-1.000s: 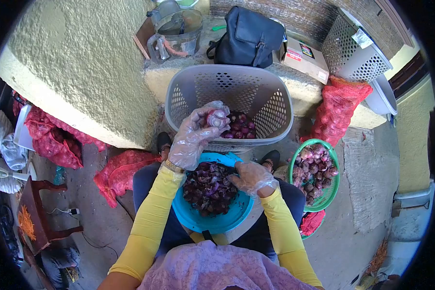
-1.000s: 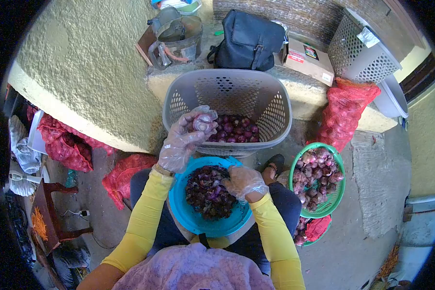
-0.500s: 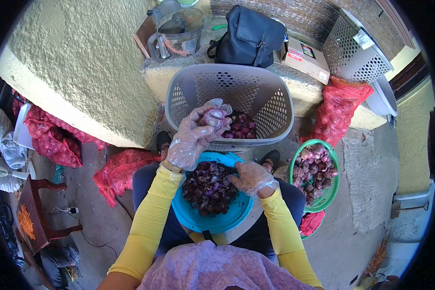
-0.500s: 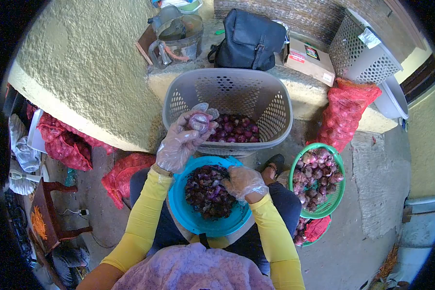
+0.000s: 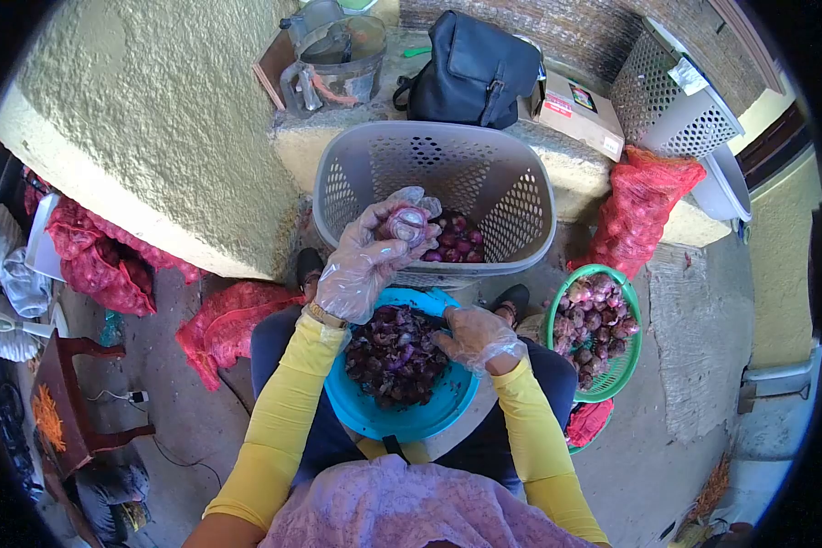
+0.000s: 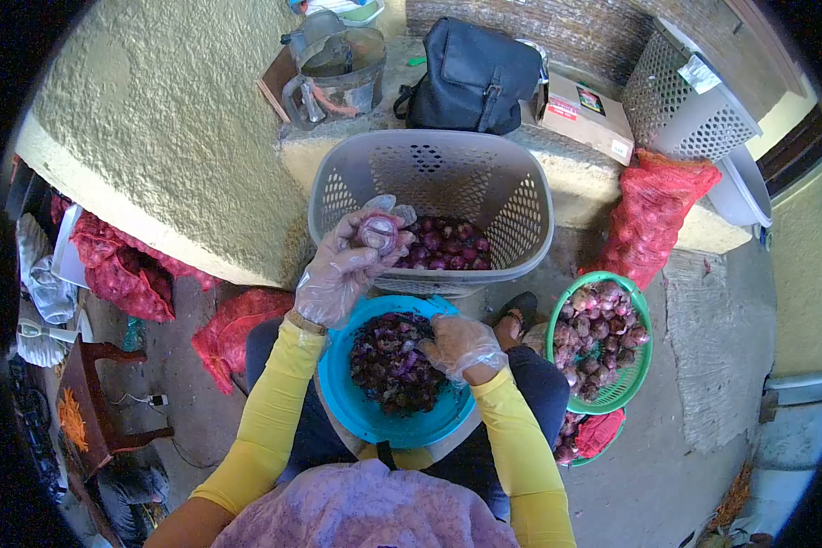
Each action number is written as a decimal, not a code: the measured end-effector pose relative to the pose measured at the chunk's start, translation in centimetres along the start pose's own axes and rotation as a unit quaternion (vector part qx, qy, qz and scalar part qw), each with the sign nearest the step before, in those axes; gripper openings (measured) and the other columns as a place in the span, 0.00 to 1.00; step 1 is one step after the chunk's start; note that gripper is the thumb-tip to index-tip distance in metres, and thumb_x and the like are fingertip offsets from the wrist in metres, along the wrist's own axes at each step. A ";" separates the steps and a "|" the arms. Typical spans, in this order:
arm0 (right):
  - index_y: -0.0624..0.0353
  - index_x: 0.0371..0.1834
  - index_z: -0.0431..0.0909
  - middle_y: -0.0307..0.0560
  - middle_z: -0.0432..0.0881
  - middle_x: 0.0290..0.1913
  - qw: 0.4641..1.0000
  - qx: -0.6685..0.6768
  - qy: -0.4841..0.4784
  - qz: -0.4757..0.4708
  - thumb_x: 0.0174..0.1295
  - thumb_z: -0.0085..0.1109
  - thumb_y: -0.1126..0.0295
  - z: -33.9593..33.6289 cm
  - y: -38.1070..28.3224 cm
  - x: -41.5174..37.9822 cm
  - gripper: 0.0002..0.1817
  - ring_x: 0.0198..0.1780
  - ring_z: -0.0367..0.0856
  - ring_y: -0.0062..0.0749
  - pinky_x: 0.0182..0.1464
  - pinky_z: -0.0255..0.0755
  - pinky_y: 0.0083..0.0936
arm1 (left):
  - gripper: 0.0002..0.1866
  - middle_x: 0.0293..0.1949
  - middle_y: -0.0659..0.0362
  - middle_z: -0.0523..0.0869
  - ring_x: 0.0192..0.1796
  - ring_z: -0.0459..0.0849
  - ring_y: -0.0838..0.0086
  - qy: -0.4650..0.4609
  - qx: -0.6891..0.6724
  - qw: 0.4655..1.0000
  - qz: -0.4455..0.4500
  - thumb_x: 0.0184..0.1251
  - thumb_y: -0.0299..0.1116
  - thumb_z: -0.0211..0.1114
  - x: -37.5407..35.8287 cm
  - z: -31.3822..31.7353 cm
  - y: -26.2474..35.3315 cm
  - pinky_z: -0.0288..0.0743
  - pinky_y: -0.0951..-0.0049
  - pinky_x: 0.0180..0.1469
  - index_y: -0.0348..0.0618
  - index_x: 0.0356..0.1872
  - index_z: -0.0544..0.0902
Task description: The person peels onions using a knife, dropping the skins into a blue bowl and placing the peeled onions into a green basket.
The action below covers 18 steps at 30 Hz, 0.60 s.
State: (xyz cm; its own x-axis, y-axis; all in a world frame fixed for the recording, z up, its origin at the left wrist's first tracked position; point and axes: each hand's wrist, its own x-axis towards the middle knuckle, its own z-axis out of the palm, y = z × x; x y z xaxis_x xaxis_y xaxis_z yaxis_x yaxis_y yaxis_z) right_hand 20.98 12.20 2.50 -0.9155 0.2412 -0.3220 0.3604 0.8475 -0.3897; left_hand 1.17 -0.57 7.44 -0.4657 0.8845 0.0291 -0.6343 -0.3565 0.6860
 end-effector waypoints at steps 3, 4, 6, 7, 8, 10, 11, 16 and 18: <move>0.62 0.44 0.81 0.61 0.87 0.39 1.000 -0.007 0.004 -0.001 0.68 0.62 0.51 0.0 0.0 0.0 0.22 0.44 0.87 0.61 0.47 0.81 0.53 | 0.33 0.71 0.43 0.77 0.70 0.81 0.49 0.005 0.002 1.000 -0.003 0.66 0.16 0.63 0.0 0.1 0.0 0.79 0.55 0.74 0.39 0.74 0.70; 0.66 0.47 0.80 0.65 0.87 0.40 1.000 0.001 -0.004 -0.006 0.69 0.63 0.50 -0.1 0.0 0.0 0.24 0.45 0.87 0.64 0.49 0.80 0.55 | 0.33 0.71 0.43 0.77 0.70 0.81 0.49 0.005 0.002 1.000 -0.003 0.66 0.16 0.63 0.0 0.1 0.0 0.79 0.55 0.74 0.39 0.74 0.70; 0.69 0.50 0.78 0.69 0.87 0.40 1.000 0.008 -0.012 -0.012 0.70 0.63 0.50 0.0 0.1 0.0 0.27 0.46 0.87 0.67 0.50 0.79 0.56 | 0.34 0.72 0.43 0.76 0.70 0.81 0.50 0.004 0.002 1.000 -0.005 0.66 0.16 0.65 0.0 0.0 0.0 0.79 0.57 0.74 0.39 0.74 0.70; 0.66 0.46 0.79 0.65 0.87 0.39 1.000 0.002 0.003 -0.010 0.69 0.63 0.50 0.3 0.2 0.0 0.24 0.44 0.87 0.64 0.48 0.80 0.55 | 0.34 0.72 0.43 0.76 0.70 0.81 0.50 0.004 0.002 1.000 -0.005 0.66 0.16 0.65 0.0 0.1 0.1 0.79 0.57 0.74 0.39 0.74 0.70; 0.62 0.42 0.80 0.61 0.86 0.37 1.000 -0.004 0.018 -0.009 0.68 0.62 0.50 0.5 0.3 0.0 0.22 0.42 0.87 0.61 0.46 0.81 0.54 | 0.35 0.72 0.43 0.77 0.70 0.81 0.51 0.000 0.000 1.000 -0.007 0.65 0.16 0.66 0.0 0.2 0.2 0.79 0.57 0.74 0.39 0.75 0.70; 0.62 0.42 0.80 0.61 0.86 0.37 1.000 -0.002 0.019 -0.011 0.67 0.62 0.50 0.6 0.4 0.1 0.22 0.42 0.87 0.61 0.46 0.81 0.54 | 0.35 0.72 0.44 0.77 0.70 0.81 0.52 -0.004 -0.002 1.000 -0.009 0.65 0.17 0.66 0.0 0.2 0.3 0.78 0.58 0.74 0.39 0.75 0.70; 0.62 0.42 0.80 0.61 0.86 0.36 1.000 0.000 0.020 -0.013 0.67 0.62 0.50 0.6 0.4 0.1 0.22 0.41 0.87 0.61 0.46 0.81 0.54 | 0.36 0.72 0.44 0.77 0.70 0.82 0.52 -0.002 -0.003 1.000 -0.011 0.65 0.17 0.67 0.0 0.2 0.3 0.78 0.58 0.74 0.40 0.76 0.70; 0.63 0.42 0.80 0.61 0.86 0.37 1.000 -0.004 0.016 -0.012 0.67 0.63 0.51 0.6 0.4 0.2 0.22 0.42 0.87 0.61 0.46 0.81 0.54 | 0.36 0.72 0.44 0.77 0.69 0.82 0.52 -0.003 0.002 1.000 -0.004 0.66 0.16 0.67 0.1 0.0 0.0 0.78 0.58 0.74 0.39 0.76 0.69; 0.63 0.42 0.80 0.61 0.86 0.37 1.000 -0.002 0.013 -0.009 0.67 0.64 0.51 0.6 0.4 0.2 0.22 0.42 0.87 0.61 0.46 0.81 0.54 | 0.35 0.72 0.43 0.77 0.69 0.82 0.52 0.006 0.014 1.000 -0.012 0.67 0.17 0.67 0.0 0.2 0.1 0.78 0.58 0.74 0.39 0.76 0.69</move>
State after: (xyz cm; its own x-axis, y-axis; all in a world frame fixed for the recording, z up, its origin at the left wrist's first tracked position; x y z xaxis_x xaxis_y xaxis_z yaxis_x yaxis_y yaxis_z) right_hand 21.05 12.26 1.79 -0.9261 0.2384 -0.2925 0.3435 0.8535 -0.3919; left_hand 1.21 -0.51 7.66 -0.4586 0.8886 0.0044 -0.6281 -0.3276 0.7058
